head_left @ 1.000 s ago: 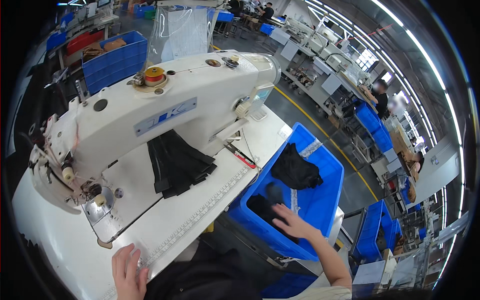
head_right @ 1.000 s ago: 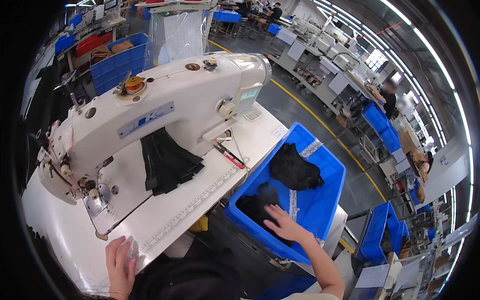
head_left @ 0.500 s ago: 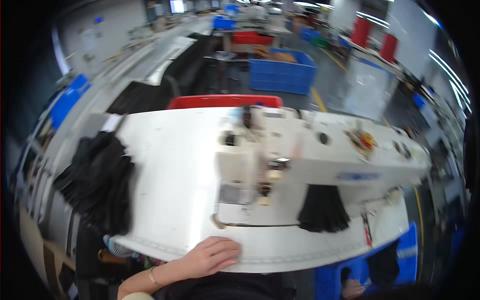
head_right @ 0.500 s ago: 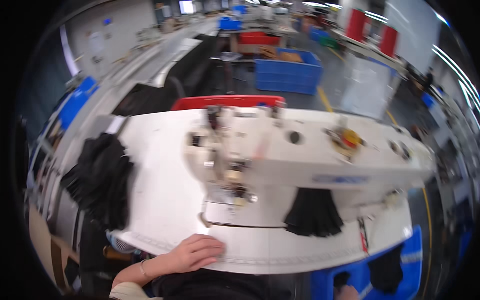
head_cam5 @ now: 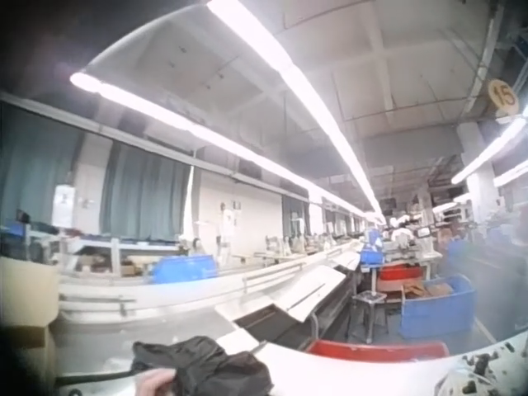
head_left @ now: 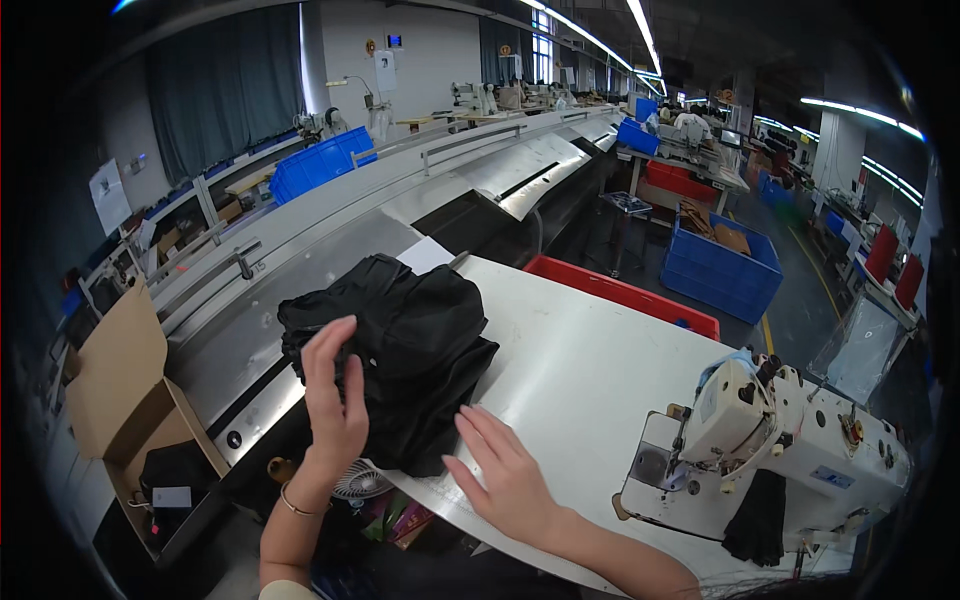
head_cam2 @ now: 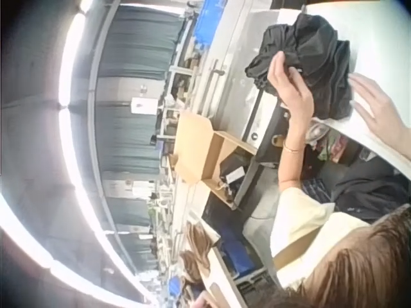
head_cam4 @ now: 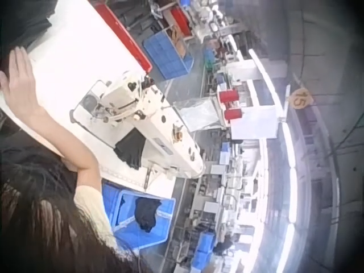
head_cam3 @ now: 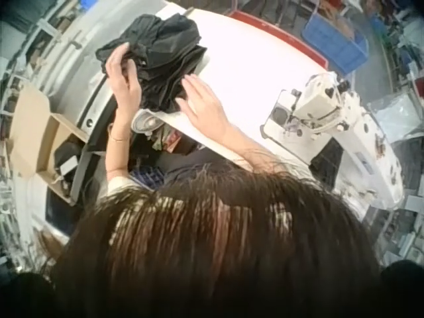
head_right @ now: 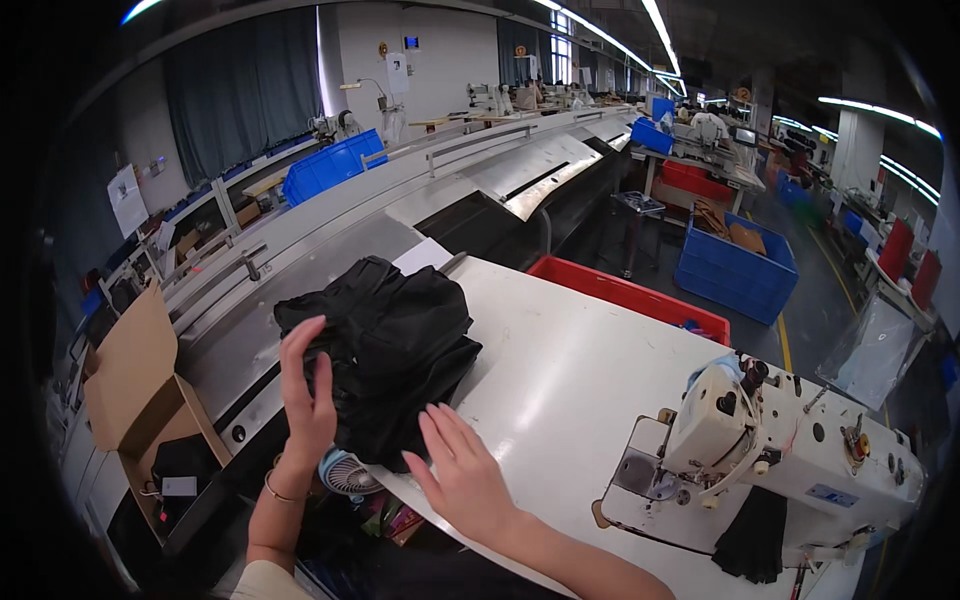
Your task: Sewing a black bag on an industrial sewing machine.
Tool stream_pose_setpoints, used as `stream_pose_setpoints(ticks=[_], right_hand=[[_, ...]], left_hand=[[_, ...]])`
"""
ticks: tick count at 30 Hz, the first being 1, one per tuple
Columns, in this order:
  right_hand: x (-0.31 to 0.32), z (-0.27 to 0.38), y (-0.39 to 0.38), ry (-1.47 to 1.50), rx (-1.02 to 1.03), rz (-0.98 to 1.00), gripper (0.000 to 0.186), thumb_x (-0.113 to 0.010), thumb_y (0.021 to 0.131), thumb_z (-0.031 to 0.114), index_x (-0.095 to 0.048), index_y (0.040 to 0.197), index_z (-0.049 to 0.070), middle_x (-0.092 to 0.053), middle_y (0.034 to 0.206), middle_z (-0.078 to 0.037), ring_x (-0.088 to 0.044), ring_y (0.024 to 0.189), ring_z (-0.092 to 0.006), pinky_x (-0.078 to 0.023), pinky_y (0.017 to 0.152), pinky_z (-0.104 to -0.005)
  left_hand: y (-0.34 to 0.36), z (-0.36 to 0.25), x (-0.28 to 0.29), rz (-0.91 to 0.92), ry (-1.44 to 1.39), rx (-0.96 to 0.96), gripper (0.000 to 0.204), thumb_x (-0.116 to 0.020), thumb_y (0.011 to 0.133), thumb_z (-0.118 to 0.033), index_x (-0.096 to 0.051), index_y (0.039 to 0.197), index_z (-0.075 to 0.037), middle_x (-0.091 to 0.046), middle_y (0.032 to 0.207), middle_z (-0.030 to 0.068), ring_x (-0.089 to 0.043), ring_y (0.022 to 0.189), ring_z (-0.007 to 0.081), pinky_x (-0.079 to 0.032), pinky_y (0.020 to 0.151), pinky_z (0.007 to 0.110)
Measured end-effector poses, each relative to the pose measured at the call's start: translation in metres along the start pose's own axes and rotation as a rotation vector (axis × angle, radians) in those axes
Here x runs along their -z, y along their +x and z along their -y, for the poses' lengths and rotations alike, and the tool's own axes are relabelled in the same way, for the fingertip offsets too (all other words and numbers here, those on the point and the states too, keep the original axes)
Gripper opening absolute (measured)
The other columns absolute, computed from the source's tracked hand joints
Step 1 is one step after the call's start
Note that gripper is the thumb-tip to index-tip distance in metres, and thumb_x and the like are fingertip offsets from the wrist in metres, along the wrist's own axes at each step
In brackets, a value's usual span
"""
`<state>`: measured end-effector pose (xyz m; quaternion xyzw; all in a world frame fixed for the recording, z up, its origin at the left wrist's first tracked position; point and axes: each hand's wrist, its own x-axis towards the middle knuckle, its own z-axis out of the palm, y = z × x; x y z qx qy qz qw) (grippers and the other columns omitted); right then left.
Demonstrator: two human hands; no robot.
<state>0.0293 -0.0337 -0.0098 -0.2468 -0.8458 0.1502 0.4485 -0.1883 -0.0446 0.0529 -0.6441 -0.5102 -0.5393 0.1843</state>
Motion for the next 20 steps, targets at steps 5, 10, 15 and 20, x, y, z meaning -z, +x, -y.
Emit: stream_pose_setpoints(ticks=[5,10,15,20], right_hand=[[-0.14,-0.007,0.115,-0.204,-0.348,-0.17,0.069,-0.056,0.095,0.041,-0.043,0.13,-0.018,-0.049,0.133,-0.033,-0.04,0.133,-0.0401,-0.022,0.115,-0.0495],[-0.064,-0.072,0.13,0.903,-0.574,-0.342,0.04,-0.047,0.102,0.029,-0.067,0.089,-0.003,-0.071,0.088,-0.013,-0.069,0.088,-0.0202,-0.051,0.088,-0.0345],[0.045,-0.094,0.126,0.621,-0.421,-0.41,0.034,-0.053,0.099,0.024,-0.068,0.084,-0.002,-0.071,0.09,-0.012,-0.068,0.092,-0.0172,-0.051,0.088,-0.0297],[-0.136,-0.033,0.101,-0.003,-0.434,-0.08,0.08,-0.072,0.082,0.046,-0.045,0.138,-0.004,-0.041,0.145,-0.022,-0.037,0.133,-0.0429,-0.025,0.113,-0.0488]], left_hand=[[0.045,0.102,-0.012,0.345,0.215,0.132,0.038,-0.045,0.101,-0.019,-0.047,0.136,-0.003,-0.05,0.138,0.0173,-0.045,0.129,0.0348,-0.033,0.109,0.043],[0.004,0.137,-0.04,0.756,0.601,-0.038,0.055,-0.042,0.1,-0.037,-0.032,0.151,-0.018,-0.037,0.152,0.0098,-0.036,0.139,0.0307,-0.025,0.114,0.048],[0.006,0.134,-0.042,0.757,0.523,0.068,0.057,-0.039,0.102,-0.034,-0.024,0.153,-0.014,-0.038,0.151,0.0113,-0.036,0.139,0.0325,-0.024,0.114,0.047],[0.019,0.133,-0.035,0.495,-0.178,0.573,0.06,-0.033,0.105,-0.039,-0.014,0.154,-0.01,-0.038,0.151,0.018,-0.035,0.141,0.0287,-0.02,0.117,0.043]])
